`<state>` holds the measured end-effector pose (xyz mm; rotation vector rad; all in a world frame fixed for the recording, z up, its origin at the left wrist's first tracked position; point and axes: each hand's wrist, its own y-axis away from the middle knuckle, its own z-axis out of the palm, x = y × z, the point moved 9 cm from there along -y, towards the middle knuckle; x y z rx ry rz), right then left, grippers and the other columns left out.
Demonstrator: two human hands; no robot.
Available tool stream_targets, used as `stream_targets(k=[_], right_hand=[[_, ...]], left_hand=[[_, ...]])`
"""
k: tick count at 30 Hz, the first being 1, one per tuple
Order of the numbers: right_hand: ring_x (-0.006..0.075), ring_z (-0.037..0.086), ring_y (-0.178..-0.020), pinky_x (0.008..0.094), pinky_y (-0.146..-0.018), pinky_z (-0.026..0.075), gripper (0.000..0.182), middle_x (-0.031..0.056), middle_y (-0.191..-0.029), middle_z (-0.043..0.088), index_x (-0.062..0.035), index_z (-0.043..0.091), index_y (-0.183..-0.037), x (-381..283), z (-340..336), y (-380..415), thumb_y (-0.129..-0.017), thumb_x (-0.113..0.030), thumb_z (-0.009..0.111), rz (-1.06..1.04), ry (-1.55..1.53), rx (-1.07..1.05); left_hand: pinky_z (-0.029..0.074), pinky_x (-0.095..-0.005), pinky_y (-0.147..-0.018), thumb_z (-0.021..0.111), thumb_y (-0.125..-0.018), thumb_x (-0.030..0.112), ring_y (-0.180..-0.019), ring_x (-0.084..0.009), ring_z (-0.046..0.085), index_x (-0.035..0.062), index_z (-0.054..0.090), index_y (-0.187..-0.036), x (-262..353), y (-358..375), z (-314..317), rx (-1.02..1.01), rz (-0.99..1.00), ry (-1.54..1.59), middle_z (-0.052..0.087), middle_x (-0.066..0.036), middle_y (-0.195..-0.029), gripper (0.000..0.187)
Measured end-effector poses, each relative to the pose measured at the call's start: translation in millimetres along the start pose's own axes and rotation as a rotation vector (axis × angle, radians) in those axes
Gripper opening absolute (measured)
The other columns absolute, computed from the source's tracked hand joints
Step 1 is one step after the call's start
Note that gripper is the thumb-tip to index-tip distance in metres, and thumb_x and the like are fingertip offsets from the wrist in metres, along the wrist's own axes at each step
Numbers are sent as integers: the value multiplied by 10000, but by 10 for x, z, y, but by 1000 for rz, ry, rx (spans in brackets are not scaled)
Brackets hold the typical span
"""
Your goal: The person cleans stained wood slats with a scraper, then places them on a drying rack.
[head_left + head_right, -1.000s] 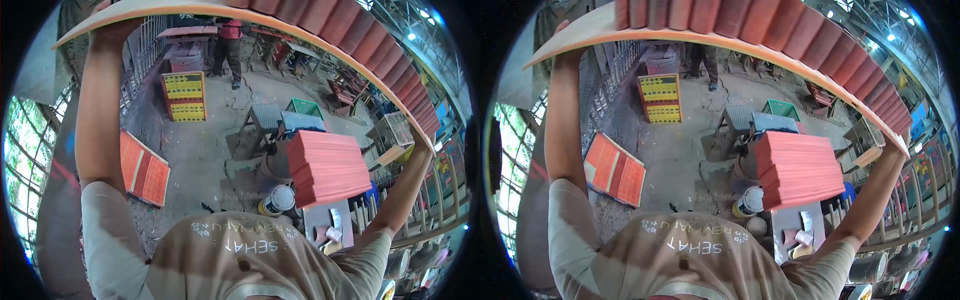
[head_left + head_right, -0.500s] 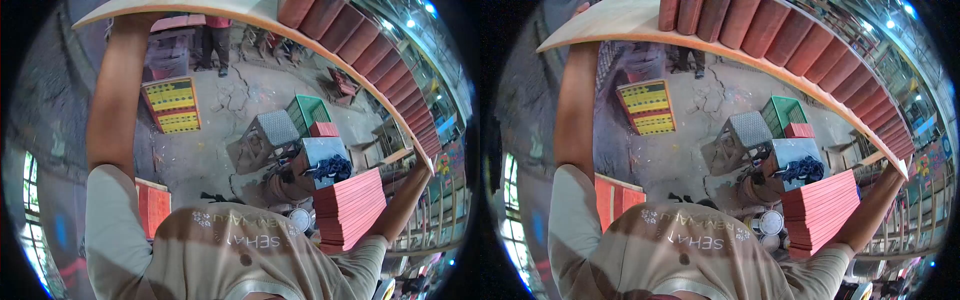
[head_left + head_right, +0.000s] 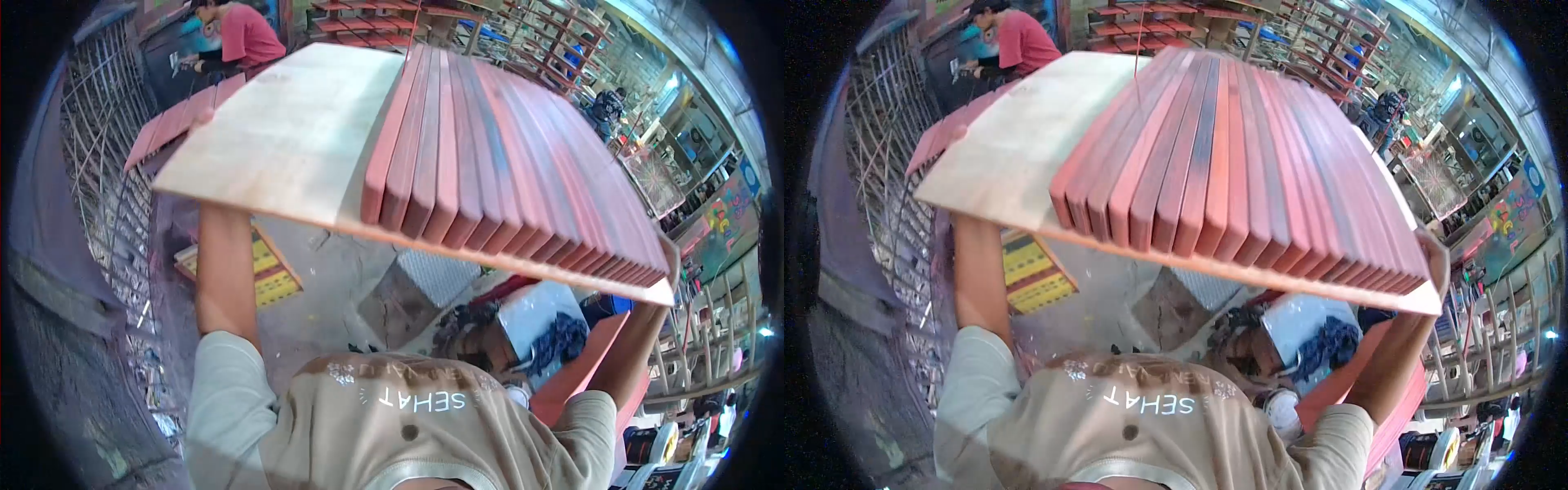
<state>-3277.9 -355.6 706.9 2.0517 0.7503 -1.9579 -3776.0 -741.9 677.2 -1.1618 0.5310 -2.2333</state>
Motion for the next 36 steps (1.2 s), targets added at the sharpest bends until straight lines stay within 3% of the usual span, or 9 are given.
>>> stream_targets(k=[3, 7, 10, 12, 15, 17, 22, 32, 36], right_hand=[[210, 586, -886, 303, -824, 441, 437, 178, -1029, 578, 76, 462, -1170, 331, 601, -361, -775, -109, 435, 91, -292, -36], [159, 591, -875, 245, -776, 454, 410, 148, -1048, 579, 79, 423, -1209, 936, 821, -966, -834, -78, 477, 120, -55, -99], [155, 623, -740, 211, -655, 487, 376, 145, -941, 613, 93, 459, -1158, 1133, 1413, -1166, -800, -21, 468, 274, -100, -81], [166, 602, -685, 239, -635, 484, 223, 134, -819, 609, 88, 568, -951, 1634, 1401, -1388, -757, -15, 528, 408, 1, 45], [181, 578, -685, 268, -628, 451, 180, 117, -769, 602, 79, 592, -893, 2621, 1381, -1814, -760, -36, 555, 426, -50, 321], [183, 575, -693, 262, -643, 440, 186, 117, -794, 611, 84, 596, -908, 2847, 1378, -1858, -783, -43, 541, 432, -68, 410], [184, 581, -709, 259, -661, 446, 173, 109, -815, 614, 92, 592, -897, 3119, 1596, -2285, -792, -25, 521, 380, -73, 559], [128, 510, -585, 248, -543, 415, 72, 43, -679, 555, 39, 578, -746, 3898, 1317, -3856, -736, 0, 518, 263, -156, 793], [112, 477, -547, 242, -505, 388, 80, 26, -657, 543, 30, 592, -758, 4257, 919, -4791, -745, -27, 537, 260, 7, 768]], left_hand=[[403, -422, -917, 485, -745, 373, -1017, -328, 536, -45, 414, -1233, -266, -338, -915, 203, -76, 209, 506, -219, -1182, 646], [425, -428, -890, 482, -711, 346, -1028, -340, 528, -37, 382, -1260, -305, -718, -1452, 284, -26, 114, 482, -223, -1211, 677], [391, -466, -922, 479, -683, 295, -1064, -384, 499, -51, 333, -1285, -400, -1078, -1959, 45, -121, 309, 445, -250, -1237, 710], [360, -485, -946, 484, -672, 290, -1095, -399, 471, -48, 305, -1301, -534, -1230, -2326, 53, -247, 332, 420, -259, -1256, 736], [370, -490, -937, 470, -642, 290, -1082, -411, 478, -51, 321, -1293, -948, -1589, -3648, 19, -694, 307, 421, -266, -1253, 750], [374, -495, -933, 454, -614, 277, -1072, -423, 482, -59, 337, -1282, -1131, -1661, -3908, 27, -816, 357, 423, -274, -1247, 757], [351, -503, -953, 423, -571, 222, -1073, -454, 464, -82, 344, -1265, -1547, -2372, -4376, 55, -545, 577, 411, -298, -1243, 762], [374, -390, -949, 415, -596, 186, -1042, -333, 514, -90, 404, -1204, -2508, -4293, -5320, 236, -494, 295, 501, -241, -1169, 668], [432, -343, -872, 428, -614, 251, -931, -266, 576, -71, 475, -1121, -3100, -5076, -5837, 255, -703, 127, 571, -192, -1063, 603]])
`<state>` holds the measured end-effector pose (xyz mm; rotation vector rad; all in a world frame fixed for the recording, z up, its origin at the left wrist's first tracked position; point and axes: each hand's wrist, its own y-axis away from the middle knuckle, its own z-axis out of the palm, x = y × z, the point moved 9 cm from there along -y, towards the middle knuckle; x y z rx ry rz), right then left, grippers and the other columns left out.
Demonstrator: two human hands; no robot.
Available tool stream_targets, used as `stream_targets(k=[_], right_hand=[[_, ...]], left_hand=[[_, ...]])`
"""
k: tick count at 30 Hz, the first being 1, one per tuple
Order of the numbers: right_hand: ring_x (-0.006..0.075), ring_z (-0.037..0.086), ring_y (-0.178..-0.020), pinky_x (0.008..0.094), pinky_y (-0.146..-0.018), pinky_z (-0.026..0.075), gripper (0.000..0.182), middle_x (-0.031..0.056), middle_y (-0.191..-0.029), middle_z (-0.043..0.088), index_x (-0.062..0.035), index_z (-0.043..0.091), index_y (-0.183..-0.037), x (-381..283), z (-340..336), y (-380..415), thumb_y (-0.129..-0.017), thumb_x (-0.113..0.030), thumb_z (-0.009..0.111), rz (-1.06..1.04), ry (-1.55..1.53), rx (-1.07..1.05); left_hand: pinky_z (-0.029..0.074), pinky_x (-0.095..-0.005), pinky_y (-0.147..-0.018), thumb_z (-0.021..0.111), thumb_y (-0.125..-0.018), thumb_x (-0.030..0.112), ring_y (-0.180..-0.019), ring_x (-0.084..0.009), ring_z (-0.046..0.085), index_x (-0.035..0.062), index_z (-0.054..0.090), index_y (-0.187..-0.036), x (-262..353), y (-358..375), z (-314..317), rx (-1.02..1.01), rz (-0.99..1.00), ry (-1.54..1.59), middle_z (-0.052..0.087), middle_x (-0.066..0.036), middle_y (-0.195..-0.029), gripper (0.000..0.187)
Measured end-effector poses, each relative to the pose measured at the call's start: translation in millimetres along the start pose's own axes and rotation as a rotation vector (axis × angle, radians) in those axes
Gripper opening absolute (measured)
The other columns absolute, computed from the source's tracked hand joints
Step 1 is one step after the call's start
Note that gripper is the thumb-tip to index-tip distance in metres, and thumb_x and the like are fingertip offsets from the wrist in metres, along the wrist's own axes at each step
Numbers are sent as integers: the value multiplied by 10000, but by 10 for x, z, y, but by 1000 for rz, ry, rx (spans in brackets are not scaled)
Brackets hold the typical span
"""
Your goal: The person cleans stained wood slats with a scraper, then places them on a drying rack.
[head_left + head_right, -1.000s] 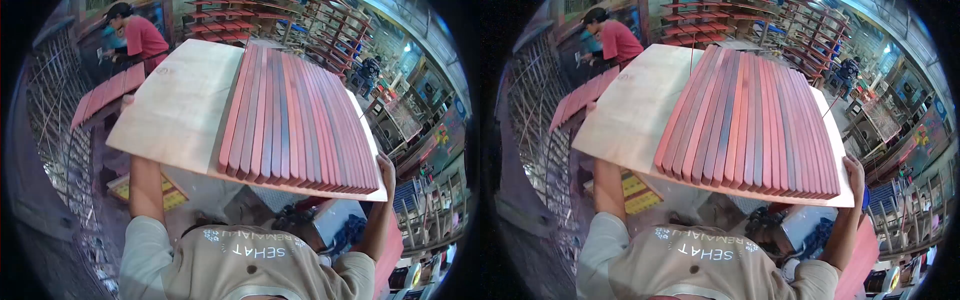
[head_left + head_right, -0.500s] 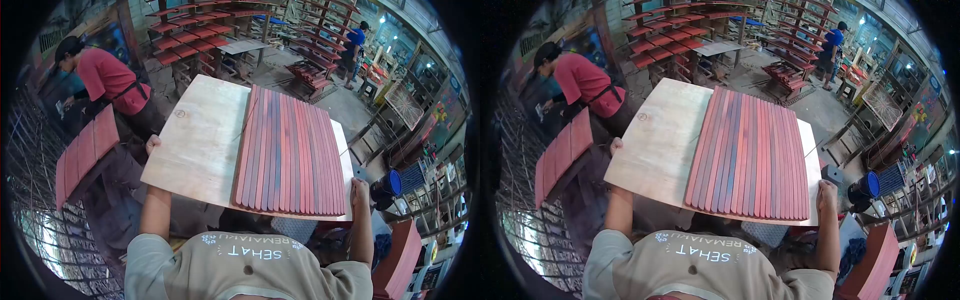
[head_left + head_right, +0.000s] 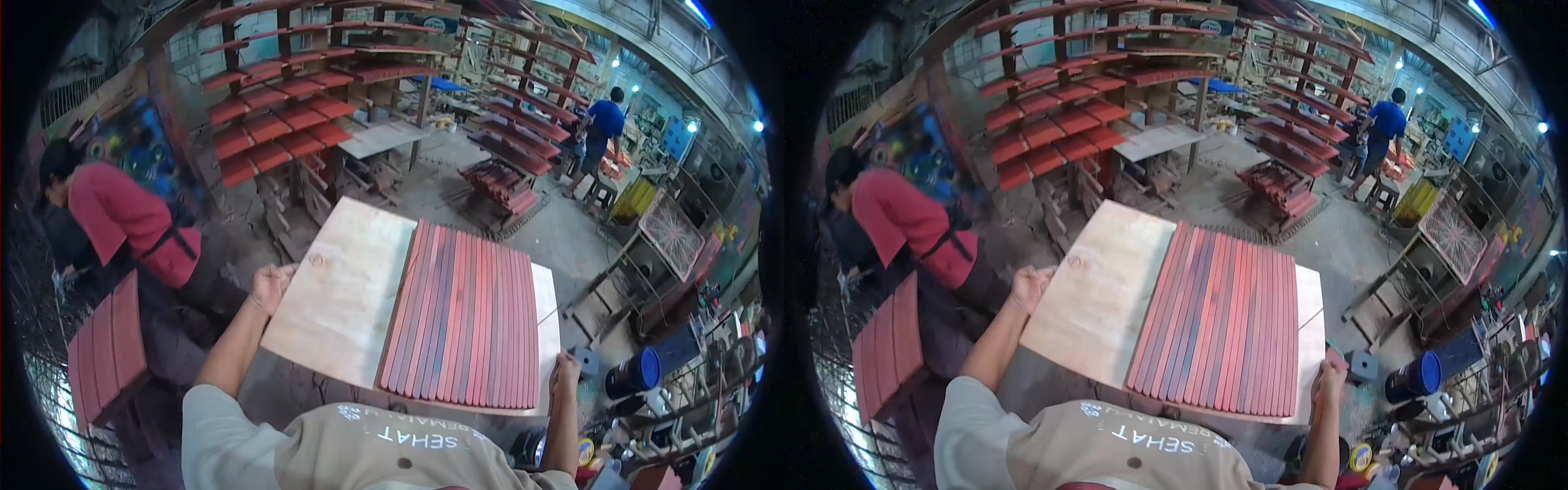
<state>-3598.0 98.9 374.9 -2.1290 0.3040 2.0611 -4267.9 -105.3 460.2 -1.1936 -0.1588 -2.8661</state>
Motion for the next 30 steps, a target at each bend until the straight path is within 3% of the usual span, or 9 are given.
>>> stream_targets(k=[2, 3, 6, 12, 15, 19, 22, 26, 30], right_hand=[[109, 479, -552, 242, -502, 381, 97, 27, -660, 547, 34, 598, -780, 37, 118, -416, -761, -46, 547, -16, 98, 63], [107, 483, -561, 242, -506, 380, 106, 29, -662, 549, 37, 599, -790, 59, 161, -618, -769, -55, 549, 1, 193, 123], [123, 511, -611, 242, -549, 402, 157, 60, -705, 579, 68, 597, -827, -334, 706, -872, -797, -79, 550, 53, 225, 155], [148, 522, -633, 254, -588, 417, 173, 78, -726, 580, 96, 585, -846, -338, 1675, -1785, -794, -63, 540, 38, 138, 185], [160, 531, -647, 267, -591, 426, 169, 89, -735, 583, 103, 583, -841, -246, 2166, -2389, -787, -50, 537, 13, 225, 60], [107, 474, -596, 251, -512, 373, 119, 19, -656, 504, 46, 555, -725, -498, 2841, -3013, -788, -43, 507, -26, 190, 138], [154, 537, -653, 260, -571, 425, 165, 92, -736, 584, 101, 585, -827, -464, 3120, -3631, -797, -51, 527, 18, 225, 116], [155, 547, -668, 260, -588, 437, 179, 94, -760, 594, 96, 588, -856, -749, 3761, -4298, -807, -62, 518, 12, 196, 67], [158, 546, -686, 261, -630, 442, 187, 91, -781, 597, 84, 590, -889, -774, 4396, -5309, -806, -70, 523, -36, 136, 28]], left_hand=[[471, -324, -805, 437, -626, 282, -837, -239, 610, -67, 519, -1052, -34, -386, -207, 51, -101, -11, 604, -180, -988, 557], [493, -299, -713, 438, -659, 332, -717, -215, 618, -60, 561, -960, -22, -610, -392, 218, -102, -64, 633, -159, -872, 509], [491, -318, -730, 422, -685, 374, -744, -254, 620, -94, 530, -1014, 5, -1333, -885, 389, -78, -139, 618, -200, -913, 582], [482, -336, -716, 433, -701, 447, -727, -256, 615, -69, 576, -936, 294, -2471, -1327, 582, 35, -179, 631, -185, -883, 585], [476, -320, -726, 435, -703, 441, -734, -245, 612, -57, 586, -912, 187, -3519, -2674, 479, 108, -61, 634, -179, -863, 561], [447, -257, -620, 470, -710, 402, -627, -189, 566, 13, 605, -783, 762, -4012, -1723, 545, 100, -80, 619, -115, -714, 419], [447, -262, -621, 473, -711, 391, -633, -187, 566, 19, 596, -769, 919, -4537, -2005, 641, 169, -117, 612, -109, -701, 397], [447, -271, -639, 481, -736, 361, -641, -185, 565, 12, 578, -787, 1041, -5140, -2034, 592, 231, -34, 608, -108, -720, 366], [459, -280, -611, 479, -777, 310, -620, -185, 563, 14, 551, -770, 915, -5772, -2756, 618, 514, 0, 596, -96, -721, 304]])
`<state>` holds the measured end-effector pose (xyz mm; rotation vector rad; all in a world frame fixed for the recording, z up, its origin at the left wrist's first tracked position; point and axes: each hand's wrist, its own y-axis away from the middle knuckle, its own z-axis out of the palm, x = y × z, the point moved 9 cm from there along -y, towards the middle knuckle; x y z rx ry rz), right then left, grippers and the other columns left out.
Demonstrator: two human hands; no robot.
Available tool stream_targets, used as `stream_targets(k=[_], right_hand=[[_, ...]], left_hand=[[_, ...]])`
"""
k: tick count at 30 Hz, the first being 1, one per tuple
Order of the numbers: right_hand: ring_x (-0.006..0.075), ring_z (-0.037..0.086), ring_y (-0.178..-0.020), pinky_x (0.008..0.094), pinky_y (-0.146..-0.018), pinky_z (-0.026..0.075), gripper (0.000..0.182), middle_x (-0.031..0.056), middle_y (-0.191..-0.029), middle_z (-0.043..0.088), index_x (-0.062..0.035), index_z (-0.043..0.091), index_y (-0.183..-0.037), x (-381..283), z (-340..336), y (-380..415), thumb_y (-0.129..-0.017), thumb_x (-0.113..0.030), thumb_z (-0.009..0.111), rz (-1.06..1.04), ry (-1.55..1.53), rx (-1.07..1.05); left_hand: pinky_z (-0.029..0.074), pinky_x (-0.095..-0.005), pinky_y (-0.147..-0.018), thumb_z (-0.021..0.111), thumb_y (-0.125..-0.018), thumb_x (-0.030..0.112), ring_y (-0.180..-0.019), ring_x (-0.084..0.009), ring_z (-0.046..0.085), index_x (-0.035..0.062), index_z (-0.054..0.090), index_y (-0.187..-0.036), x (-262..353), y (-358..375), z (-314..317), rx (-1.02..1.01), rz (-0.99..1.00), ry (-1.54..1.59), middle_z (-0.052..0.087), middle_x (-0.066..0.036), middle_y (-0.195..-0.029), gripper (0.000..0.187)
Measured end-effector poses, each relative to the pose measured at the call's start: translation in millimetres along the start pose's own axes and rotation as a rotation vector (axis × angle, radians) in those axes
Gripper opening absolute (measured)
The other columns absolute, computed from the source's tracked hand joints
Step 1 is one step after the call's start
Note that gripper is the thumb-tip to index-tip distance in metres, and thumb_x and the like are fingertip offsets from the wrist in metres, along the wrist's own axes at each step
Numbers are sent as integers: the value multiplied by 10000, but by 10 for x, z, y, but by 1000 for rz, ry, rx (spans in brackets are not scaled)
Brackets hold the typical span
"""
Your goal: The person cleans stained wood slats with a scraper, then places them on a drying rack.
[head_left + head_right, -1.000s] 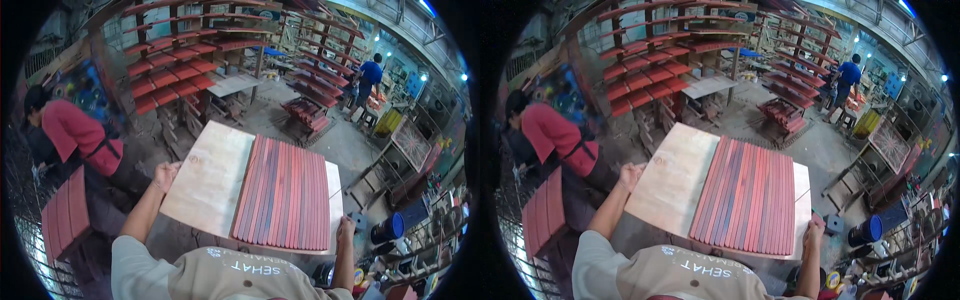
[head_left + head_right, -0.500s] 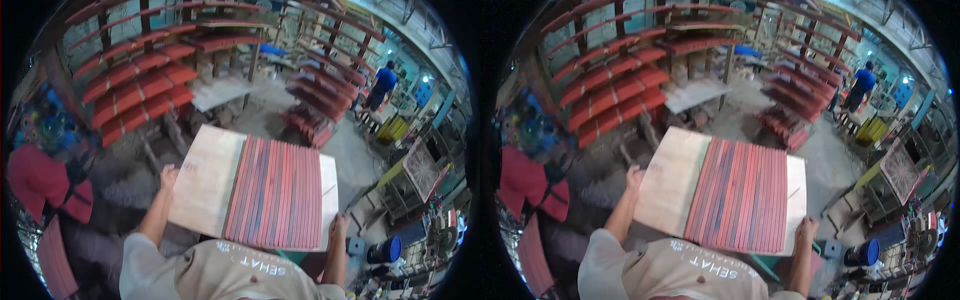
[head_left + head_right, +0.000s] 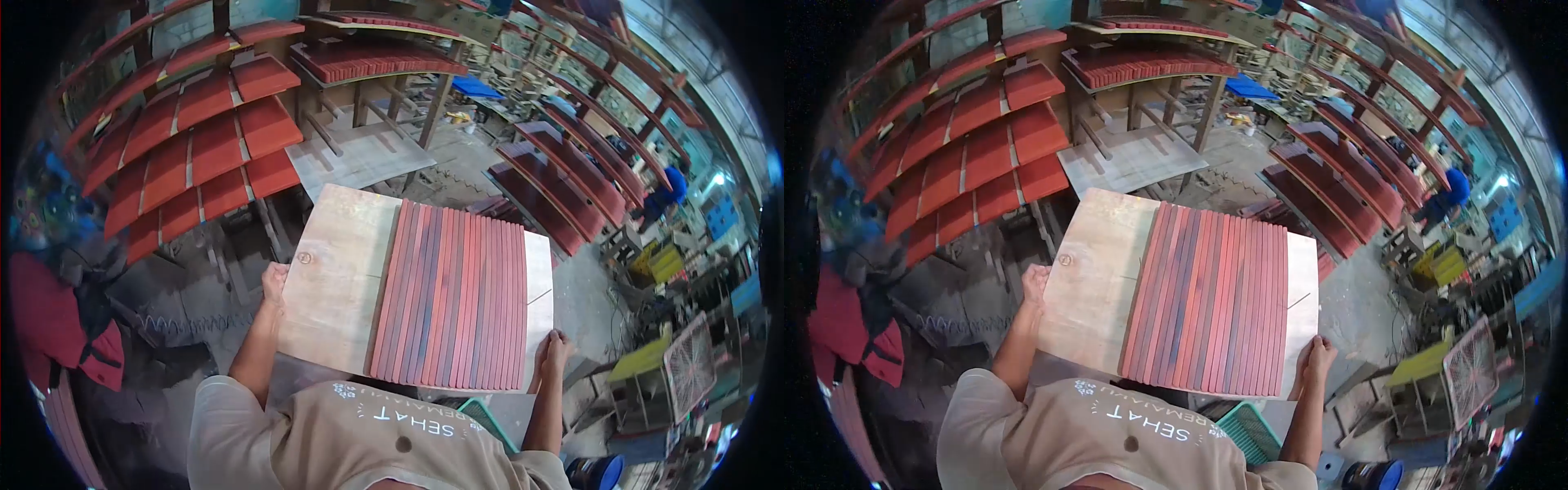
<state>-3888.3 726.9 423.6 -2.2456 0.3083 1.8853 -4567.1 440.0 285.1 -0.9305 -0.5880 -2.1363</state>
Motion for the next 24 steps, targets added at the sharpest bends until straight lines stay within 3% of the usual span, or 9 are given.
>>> stream_targets(k=[1, 5, 8, 10, 11, 14, 17, 20, 24], right_hand=[[158, 552, -747, 252, -663, 435, 186, 91, -808, 609, 32, 608, -891, -84, 219, -230, -806, -110, 524, -26, 66, -74], [132, 536, -663, 240, -596, 429, 153, 68, -761, 593, 55, 600, -864, -163, 1068, -1223, -801, -62, 524, -34, 80, -193], [111, 523, -637, 239, -575, 418, 136, 49, -720, 581, 50, 597, -836, -267, 1707, -1768, -794, -61, 529, -32, 73, -296], [103, 516, -635, 238, -574, 410, 135, 40, -709, 574, 51, 598, -817, -207, 2087, -2174, -794, -63, 529, -84, 93, -325], [99, 512, -635, 237, -574, 406, 135, 35, -704, 571, 51, 599, -808, -260, 2297, -2304, -794, -64, 529, -115, 98, -340], [95, 500, -636, 234, -575, 393, 146, 28, -694, 566, 53, 605, -791, -356, 2844, -2533, -791, -68, 524, -108, 132, -458], [91, 482, -611, 229, -554, 382, 154, 18, -677, 556, 47, 611, -777, -442, 3343, -2714, -790, -65, 506, -115, 97, -492], [90, 471, -572, 233, -513, 374, 150, 14, -659, 545, 44, 610, -771, -344, 3767, -2956, -797, -61, 505, -103, 80, -512], [87, 461, -559, 239, -501, 359, 149, 10, -645, 536, 38, 610, -767, -417, 4243, -3145, -795, -75, 517, -77, 109, -541]], left_hand=[[459, -278, -601, 474, -788, 304, -618, -180, 562, 15, 544, -764, -182, -84, -63, 38, 14, -31, 591, -91, -715, 299], [481, -292, -625, 424, -750, 264, -645, -195, 581, -28, 579, -824, -232, -368, 135, 43, 209, -197, 614, -114, -775, 338], [472, -287, -606, 432, -754, 276, -645, -192, 577, -29, 574, -811, -84, -249, 623, 126, 128, -165, 607, -108, -766, 342], [465, -286, -613, 442, -762, 263, -638, -187, 567, -9, 567, -792, -371, -524, 252, 71, 93, -21, 603, -102, -774, 302], [461, -285, -616, 447, -765, 257, -635, -184, 562, 1, 564, -782, -362, -575, 326, 40, 83, 53, 601, -99, -777, 282], [440, -279, -674, 438, -776, 202, -688, -178, 552, 34, 543, -732, -292, -535, 372, 356, 217, -45, 591, -88, -792, 202], [389, -259, -718, 449, -759, 197, -732, -145, 507, 65, 486, -610, -103, -564, 735, 476, 354, -132, 537, -47, -720, 202], [371, -247, -750, 449, -758, 154, -750, -138, 495, 37, 512, -623, -116, -832, 596, 503, 513, -349, 542, -45, -757, 189], [376, -249, -721, 450, -742, 88, -720, -135, 497, 6, 514, -609, -169, -1110, 644, 548, 508, -454, 546, -44, -745, 169]])
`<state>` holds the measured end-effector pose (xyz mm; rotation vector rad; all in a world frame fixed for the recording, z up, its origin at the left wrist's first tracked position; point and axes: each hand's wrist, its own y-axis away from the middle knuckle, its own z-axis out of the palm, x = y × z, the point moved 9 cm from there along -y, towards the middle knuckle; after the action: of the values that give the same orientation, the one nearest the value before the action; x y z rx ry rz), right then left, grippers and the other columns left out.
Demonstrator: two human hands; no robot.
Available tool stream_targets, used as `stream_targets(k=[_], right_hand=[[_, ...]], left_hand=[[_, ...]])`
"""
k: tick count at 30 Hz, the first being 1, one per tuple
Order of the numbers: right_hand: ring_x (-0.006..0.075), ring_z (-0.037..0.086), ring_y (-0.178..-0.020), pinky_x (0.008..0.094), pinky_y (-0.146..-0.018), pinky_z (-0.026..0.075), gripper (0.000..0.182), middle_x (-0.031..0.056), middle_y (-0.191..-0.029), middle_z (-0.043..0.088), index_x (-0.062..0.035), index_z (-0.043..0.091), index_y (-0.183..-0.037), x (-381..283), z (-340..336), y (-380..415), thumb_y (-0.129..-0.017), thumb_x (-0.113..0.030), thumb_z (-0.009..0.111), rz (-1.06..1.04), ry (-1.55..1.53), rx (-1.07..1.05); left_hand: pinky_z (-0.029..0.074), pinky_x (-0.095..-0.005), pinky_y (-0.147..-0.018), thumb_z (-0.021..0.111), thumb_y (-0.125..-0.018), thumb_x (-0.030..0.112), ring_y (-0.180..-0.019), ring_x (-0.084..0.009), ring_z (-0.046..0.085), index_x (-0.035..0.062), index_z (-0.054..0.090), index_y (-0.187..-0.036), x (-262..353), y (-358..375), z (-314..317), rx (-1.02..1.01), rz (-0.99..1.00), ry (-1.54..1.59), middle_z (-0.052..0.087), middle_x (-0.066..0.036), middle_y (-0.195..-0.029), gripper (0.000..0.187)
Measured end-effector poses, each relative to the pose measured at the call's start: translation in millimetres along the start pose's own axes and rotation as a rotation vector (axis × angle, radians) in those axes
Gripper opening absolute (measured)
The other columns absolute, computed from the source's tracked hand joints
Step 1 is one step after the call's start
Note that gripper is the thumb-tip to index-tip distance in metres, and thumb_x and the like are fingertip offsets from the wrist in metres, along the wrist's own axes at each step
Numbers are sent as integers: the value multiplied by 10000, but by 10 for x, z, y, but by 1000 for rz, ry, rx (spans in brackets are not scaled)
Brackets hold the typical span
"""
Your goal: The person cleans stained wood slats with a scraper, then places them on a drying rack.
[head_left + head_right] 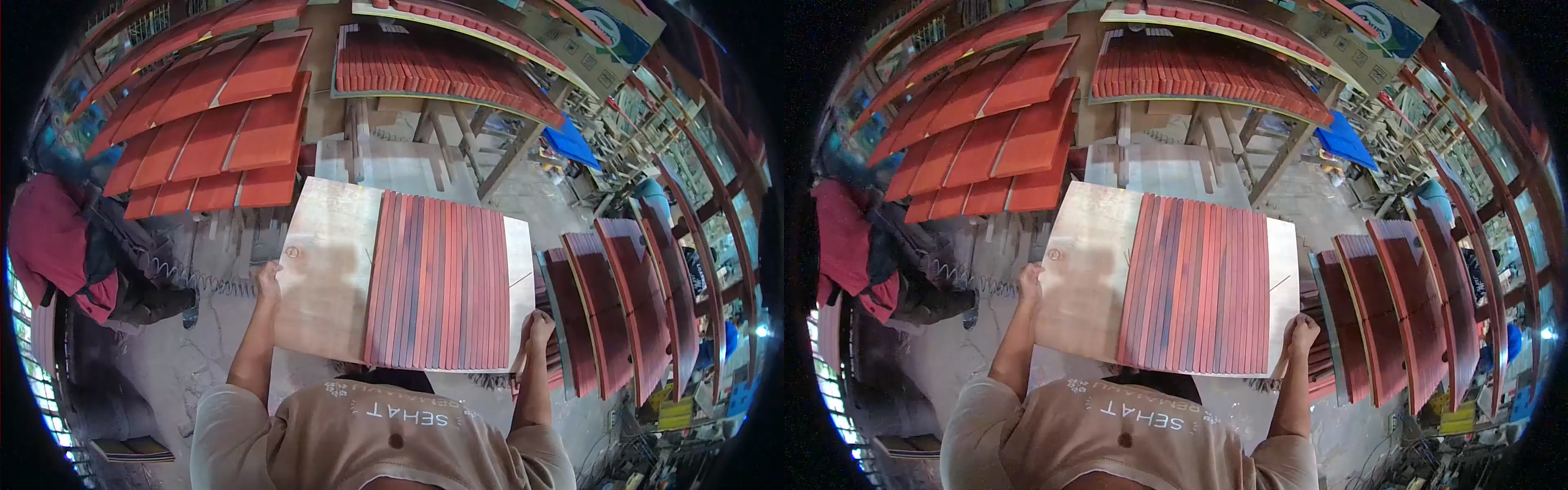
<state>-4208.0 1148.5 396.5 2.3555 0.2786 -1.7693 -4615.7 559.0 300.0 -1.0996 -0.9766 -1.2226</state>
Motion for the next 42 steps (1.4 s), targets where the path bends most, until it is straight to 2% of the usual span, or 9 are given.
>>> stream_targets(k=[2, 6, 9, 15, 18, 27, 33, 36, 42], right_hand=[[86, 486, -623, 228, -551, 382, 160, 9, -705, 561, 32, 631, -827, 1, 134, -191, -780, -84, 531, 39, 32, -46], [81, 402, -464, 245, -426, 298, 189, -6, -552, 476, 12, 563, -661, -97, 410, -495, -813, -74, 493, 8, -45, -89], [74, 435, -515, 227, -454, 320, 120, -18, -596, 493, 5, 591, -694, 45, 627, -944, -763, -65, 522, -31, -21, -62], [69, 435, -526, 222, -468, 321, 106, -28, -616, 502, -6, 596, -699, -124, 1186, -1429, -775, -44, 532, 46, -17, -170], [82, 361, -375, 247, -350, 240, 258, -3, -482, 436, -23, 493, -558, -288, 1484, -1655, -812, -58, 463, -46, -40, -154], [90, 401, -396, 241, -357, 267, 212, 6, -502, 455, -28, 485, -552, -242, 2150, -2451, -763, -37, 508, 22, -46, -160], [75, 401, -423, 229, -380, 279, 166, -25, -538, 451, -54, 515, -610, -223, 2679, -2858, -770, -14, 500, 94, -117, -283], [73, 397, -408, 223, -365, 269, 172, -27, -539, 460, -68, 519, -627, -281, 2949, -3068, -792, -18, 507, 70, -142, -307], [70, 340, -349, 231, -327, 219, 244, -23, -455, 401, -100, 438, -501, -309, 3411, -3415, -712, 23, 441, 56, -65, -375]], left_hand=[[384, -255, -709, 453, -742, 77, -702, -140, 501, -6, 526, -616, 56, -65, 99, 32, 79, -67, 545, -43, -727, 167], [390, -252, -702, 476, -728, 92, -690, -144, 505, -30, 555, -650, -26, -229, 245, 25, 112, 51, 546, -42, -706, 164], [393, -284, -795, 542, -777, 151, -836, -174, 536, -27, 592, -787, -237, -366, 294, -10, 64, -74, 581, -76, -819, 185], [371, -244, -671, 478, -672, 115, -707, -141, 505, -31, 560, -657, -569, -607, 468, 184, -146, 271, 562, -70, -720, 169], [362, -248, -678, 476, -664, 115, -718, -147, 504, -21, 555, -620, -592, -713, 555, 262, -161, 152, 566, -73, -719, 163], [404, -321, -569, 517, -632, 53, -557, -234, 520, 6, 562, -581, -466, -1192, 997, 284, -12, -350, 553, -170, -596, 83], [417, -409, -504, 532, -628, -28, -577, -337, 570, 23, 549, -554, 627, -1315, 1837, 333, 372, -957, 582, -183, -656, 92], [432, -413, -522, 542, -633, 10, -590, -328, 580, 39, 580, -575, 200, -1665, 1831, 285, 538, -1030, 587, -180, -659, 74], [456, -439, -586, 548, -646, 84, -687, -342, 599, 44, 630, -635, -7, -2181, 1992, 251, 401, -1199, 614, -172, -732, 93]])
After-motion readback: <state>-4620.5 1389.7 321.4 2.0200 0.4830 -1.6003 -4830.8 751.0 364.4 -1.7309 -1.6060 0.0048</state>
